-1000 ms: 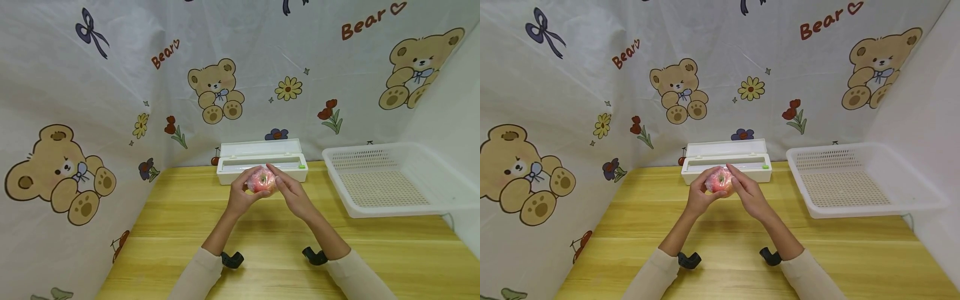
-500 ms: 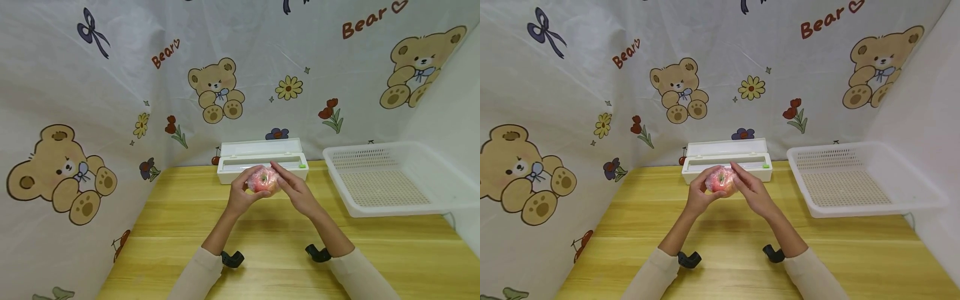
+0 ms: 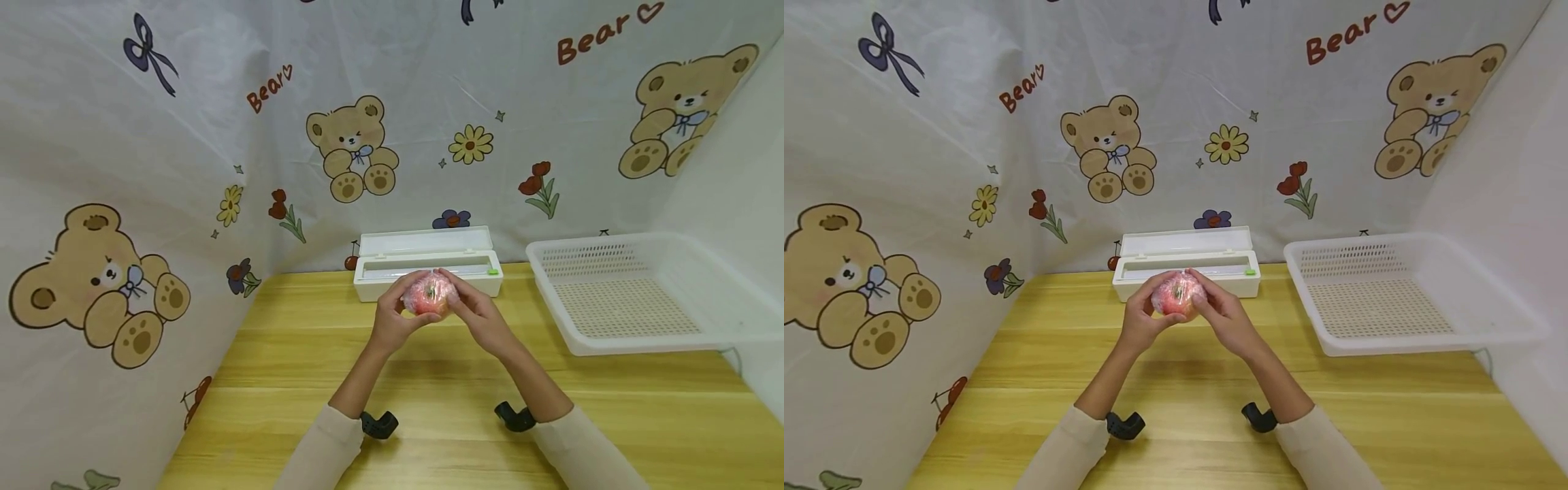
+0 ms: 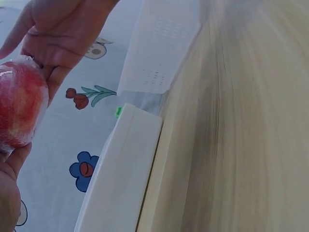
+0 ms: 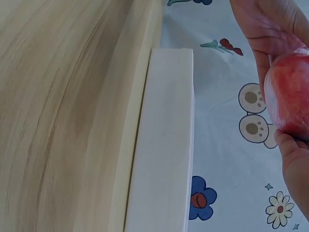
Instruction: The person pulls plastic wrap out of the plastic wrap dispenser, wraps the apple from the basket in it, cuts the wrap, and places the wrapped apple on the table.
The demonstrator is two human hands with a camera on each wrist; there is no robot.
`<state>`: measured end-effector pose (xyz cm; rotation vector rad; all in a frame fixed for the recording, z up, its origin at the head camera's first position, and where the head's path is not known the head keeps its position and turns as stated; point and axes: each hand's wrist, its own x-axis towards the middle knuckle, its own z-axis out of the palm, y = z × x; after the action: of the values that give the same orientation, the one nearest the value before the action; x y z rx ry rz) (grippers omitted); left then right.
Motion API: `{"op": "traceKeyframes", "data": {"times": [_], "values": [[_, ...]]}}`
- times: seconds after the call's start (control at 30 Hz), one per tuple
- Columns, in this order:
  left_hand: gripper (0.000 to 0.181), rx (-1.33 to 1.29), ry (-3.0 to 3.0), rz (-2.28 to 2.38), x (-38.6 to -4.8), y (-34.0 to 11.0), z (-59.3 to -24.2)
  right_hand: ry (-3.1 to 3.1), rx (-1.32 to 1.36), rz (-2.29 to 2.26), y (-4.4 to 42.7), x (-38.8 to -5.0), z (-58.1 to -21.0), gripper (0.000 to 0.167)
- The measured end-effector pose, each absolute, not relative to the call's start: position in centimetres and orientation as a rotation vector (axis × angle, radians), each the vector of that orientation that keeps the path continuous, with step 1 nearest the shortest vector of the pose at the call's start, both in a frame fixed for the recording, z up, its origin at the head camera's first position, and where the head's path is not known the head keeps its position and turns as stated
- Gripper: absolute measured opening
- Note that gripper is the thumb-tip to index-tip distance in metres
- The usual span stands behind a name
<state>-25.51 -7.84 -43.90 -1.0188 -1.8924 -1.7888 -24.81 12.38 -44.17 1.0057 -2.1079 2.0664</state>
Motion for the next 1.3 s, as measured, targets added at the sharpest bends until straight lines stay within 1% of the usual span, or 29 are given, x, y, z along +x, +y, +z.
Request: {"op": "traceKeyframes", "data": {"times": [0.13,0.23,0.37,0.47,0.53,0.73,1.0,1.07,1.23,1.3], "values": [[0.072,-1.022,-1.895,-1.77,-25.5,-8.0,-43.9,-2.146,1.041,2.044,12.7,-25.0,-44.1,0.054],[0.073,-1.019,-1.914,-1.762,-26.1,-8.2,-44.6,-2.207,1.049,1.941,13.1,-25.1,-43.9,0.06],[0.076,-0.995,-1.917,-1.788,-27.2,-8.2,-45.8,-2.279,1.025,1.816,13.5,-25.1,-43.7,0.075],[0.077,-0.974,-1.89,-1.823,-27.5,-8.3,-46.1,-2.313,1.038,1.815,13.6,-25.0,-43.5,0.085],[0.076,-0.959,-1.878,-1.832,-27.5,-8.4,-46.2,-2.32,1.064,1.821,13.5,-24.8,-43.5,0.085],[0.075,-0.922,-1.884,-1.794,-27.5,-8.1,-46.2,-2.299,1.124,1.784,12.6,-24.3,-43.9,0.073],[0.075,-0.874,-1.946,-1.747,-27.3,-8.0,-46.3,-2.354,1.057,1.735,11.7,-24.0,-44.3,0.068],[0.075,-0.872,-1.955,-1.745,-27.2,-8.1,-46.3,-2.359,1.057,1.743,12.0,-24.1,-44.2,0.07],[0.075,-0.874,-1.992,-1.76,-27.3,-8.1,-46.6,-2.388,1.033,1.72,13.2,-24.6,-44.2,0.084],[0.075,-0.868,-2.01,-1.759,-27.3,-8.0,-46.7,-2.398,1.009,1.7,13.6,-24.8,-44.2,0.087]]}}
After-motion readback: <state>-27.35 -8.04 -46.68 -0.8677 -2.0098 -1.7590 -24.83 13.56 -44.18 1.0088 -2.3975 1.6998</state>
